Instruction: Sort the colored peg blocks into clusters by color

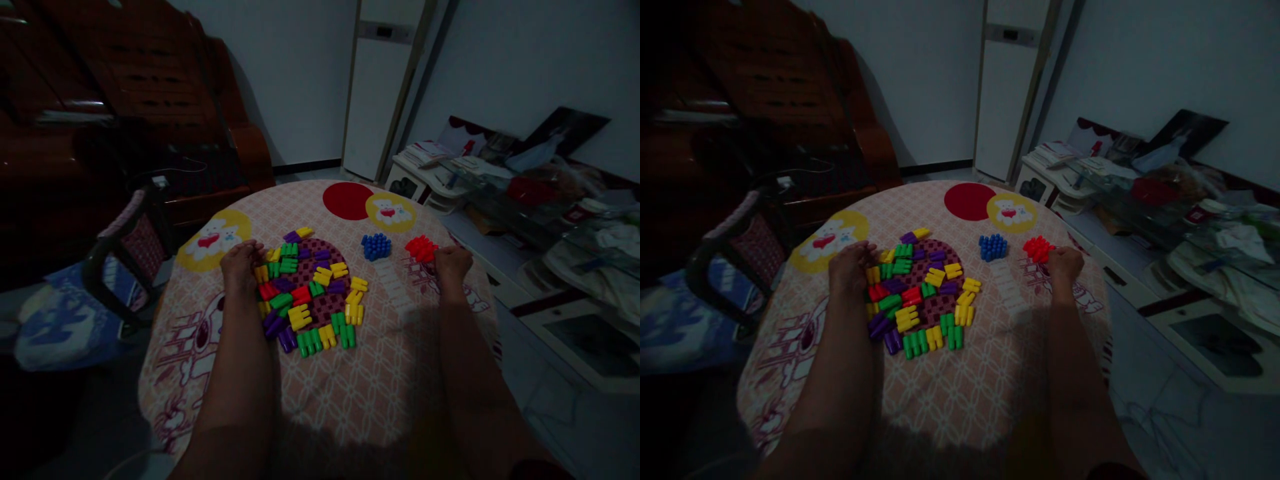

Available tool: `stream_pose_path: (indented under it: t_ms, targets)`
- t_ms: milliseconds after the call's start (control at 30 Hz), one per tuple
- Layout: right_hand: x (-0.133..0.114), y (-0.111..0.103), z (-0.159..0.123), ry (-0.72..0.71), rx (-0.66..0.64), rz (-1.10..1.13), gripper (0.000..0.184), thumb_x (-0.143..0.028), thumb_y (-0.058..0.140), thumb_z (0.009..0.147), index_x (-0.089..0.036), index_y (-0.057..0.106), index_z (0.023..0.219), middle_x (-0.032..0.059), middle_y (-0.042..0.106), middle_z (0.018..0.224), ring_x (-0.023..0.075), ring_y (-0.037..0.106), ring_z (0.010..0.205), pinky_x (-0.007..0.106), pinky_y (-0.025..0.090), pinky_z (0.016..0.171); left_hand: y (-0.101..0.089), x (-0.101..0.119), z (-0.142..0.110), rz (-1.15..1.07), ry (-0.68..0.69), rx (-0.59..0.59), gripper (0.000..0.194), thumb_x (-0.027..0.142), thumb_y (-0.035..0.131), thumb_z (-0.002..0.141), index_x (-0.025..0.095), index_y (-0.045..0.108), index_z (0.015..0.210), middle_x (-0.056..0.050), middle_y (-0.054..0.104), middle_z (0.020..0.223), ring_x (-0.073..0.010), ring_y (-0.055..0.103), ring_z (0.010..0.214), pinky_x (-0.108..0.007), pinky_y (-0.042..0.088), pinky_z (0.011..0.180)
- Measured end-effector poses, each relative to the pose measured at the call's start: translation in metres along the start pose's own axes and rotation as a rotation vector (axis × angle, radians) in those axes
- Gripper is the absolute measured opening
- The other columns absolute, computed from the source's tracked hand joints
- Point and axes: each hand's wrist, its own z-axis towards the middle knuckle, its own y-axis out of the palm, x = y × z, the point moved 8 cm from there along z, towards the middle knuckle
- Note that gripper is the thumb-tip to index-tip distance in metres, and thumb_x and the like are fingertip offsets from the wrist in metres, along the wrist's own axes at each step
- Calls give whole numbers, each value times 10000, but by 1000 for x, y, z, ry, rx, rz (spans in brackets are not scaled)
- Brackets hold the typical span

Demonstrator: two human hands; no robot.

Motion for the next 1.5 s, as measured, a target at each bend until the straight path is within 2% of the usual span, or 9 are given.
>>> stream_pose_path:
  t_ms: [167,300,433,567,733,900,1100,1333,1500]
  targets:
    - [-2,-11,-1,42,106,-43,265,-230,518,711,-121,760,720,120,698,624,263,657,675,348,491,667,0,1,-1,-5,-5,10,112,108,582,690,125,626,791,-23,670,684,-106,630,550,-202,504,544]
    - [-44,-17,-23,-128,112,55,243,-254,530,751,-140,745,761,110,721,709,232,633,684,340,476,682,1,1,-1,1,-14,13,123,113,599,679,127,623,799,-15,660,665,-107,625,545,-209,509,549]
    - [-126,9,-86,-441,-240,303,241,-307,536,867,-167,731,845,54,715,732,189,640,664,289,467,651,2,1,-3,3,-11,17,113,110,593,673,126,621,782,-18,663,665,-99,618,535,-198,505,542]
    - [-202,44,-174,-765,-614,313,219,-241,524,937,-188,735,961,74,762,939,188,690,842,286,488,788,2,2,-5,-13,5,-8,106,122,601,679,129,630,781,-21,674,685,-95,622,546,-187,494,536]
    - [-240,84,-244,-1005,-878,28,212,-213,567,934,-178,722,1074,117,733,1113,237,672,1032,325,483,878,1,4,-6,-18,10,3,105,128,610,673,125,633,775,-28,677,679,-104,630,553,-195,497,533]
    - [-247,103,-260,-1071,-934,-114,272,-251,648,890,-169,703,1143,127,715,1159,272,651,1105,352,486,899,1,1,-3,-11,0,-4,120,133,605,665,129,632,783,-29,681,691,-104,630,549,-185,480,516]
    - [-240,90,-251,-1007,-940,-77,304,-184,652,861,-209,703,1160,94,721,1103,253,646,1087,337,481,901,0,-1,1,5,29,-22,133,129,592,664,142,628,791,-35,687,731,-115,651,597,-213,530,571]
    - [-189,52,-208,-850,-770,252,425,-321,632,940,-204,593,1347,101,676,1264,221,617,1138,337,447,994,2,1,-1,6,23,-21,129,133,590,652,138,628,775,-23,667,699,-105,624,561,-190,505,520]
    - [-139,40,-162,-698,-575,69,312,-347,521,987,-202,676,1216,111,699,1118,222,637,980,326,471,877,4,3,-3,13,22,-30,99,128,611,669,146,622,766,-18,665,702,-96,635,580,-189,541,567]
